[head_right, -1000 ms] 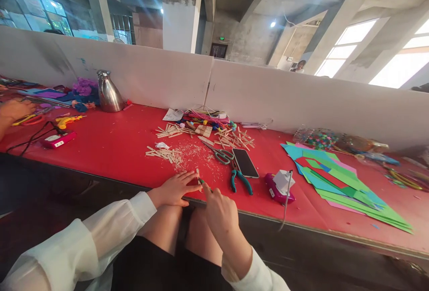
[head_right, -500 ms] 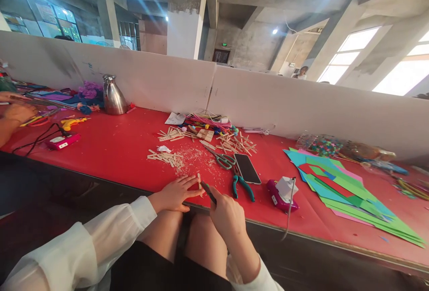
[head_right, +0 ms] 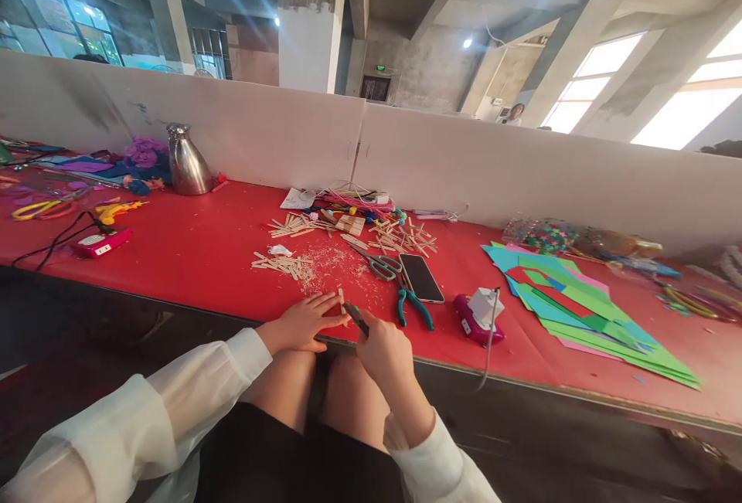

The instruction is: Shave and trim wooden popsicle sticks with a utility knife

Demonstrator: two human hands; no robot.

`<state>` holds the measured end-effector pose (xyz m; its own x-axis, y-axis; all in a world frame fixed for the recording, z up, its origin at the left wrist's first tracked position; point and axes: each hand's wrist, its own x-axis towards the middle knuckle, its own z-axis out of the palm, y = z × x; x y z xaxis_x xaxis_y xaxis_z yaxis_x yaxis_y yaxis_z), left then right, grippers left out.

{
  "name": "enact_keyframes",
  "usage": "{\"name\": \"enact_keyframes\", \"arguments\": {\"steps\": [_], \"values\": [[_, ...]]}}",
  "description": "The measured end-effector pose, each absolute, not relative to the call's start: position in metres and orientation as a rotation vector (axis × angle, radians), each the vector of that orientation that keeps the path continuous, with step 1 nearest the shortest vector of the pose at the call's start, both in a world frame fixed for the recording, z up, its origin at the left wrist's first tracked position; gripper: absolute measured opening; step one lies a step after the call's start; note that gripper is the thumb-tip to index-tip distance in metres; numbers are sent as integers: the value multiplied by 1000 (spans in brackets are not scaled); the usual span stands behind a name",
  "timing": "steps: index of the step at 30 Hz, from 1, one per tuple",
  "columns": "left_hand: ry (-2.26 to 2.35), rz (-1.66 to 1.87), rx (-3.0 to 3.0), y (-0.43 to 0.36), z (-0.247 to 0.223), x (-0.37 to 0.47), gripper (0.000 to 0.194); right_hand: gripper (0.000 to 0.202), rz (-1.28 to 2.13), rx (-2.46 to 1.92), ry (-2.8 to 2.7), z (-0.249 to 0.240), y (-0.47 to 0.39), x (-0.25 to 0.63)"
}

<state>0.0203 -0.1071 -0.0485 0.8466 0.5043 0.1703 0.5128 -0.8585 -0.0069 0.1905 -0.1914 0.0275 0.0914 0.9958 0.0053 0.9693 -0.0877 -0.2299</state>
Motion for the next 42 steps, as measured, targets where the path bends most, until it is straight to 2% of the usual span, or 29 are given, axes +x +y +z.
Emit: {"name": "enact_keyframes", "arguments": {"steps": [5, 30, 37, 42], "values": [[-817, -226, -2956, -110, -42, 20, 82, 40, 359, -2113, -1955, 18, -189, 212], [-835, -256, -2997, -109, -49, 18, 78, 45, 170, -2144, -1988, 19, -199, 195], [-840, -291, -3002, -107, -53, 18, 90, 43, 345, -2024, -1805, 2, -196, 202], [-867, -282, -3006, -107, -52, 19, 90, 41, 571, -1869, -1677, -17, -188, 218]]}}
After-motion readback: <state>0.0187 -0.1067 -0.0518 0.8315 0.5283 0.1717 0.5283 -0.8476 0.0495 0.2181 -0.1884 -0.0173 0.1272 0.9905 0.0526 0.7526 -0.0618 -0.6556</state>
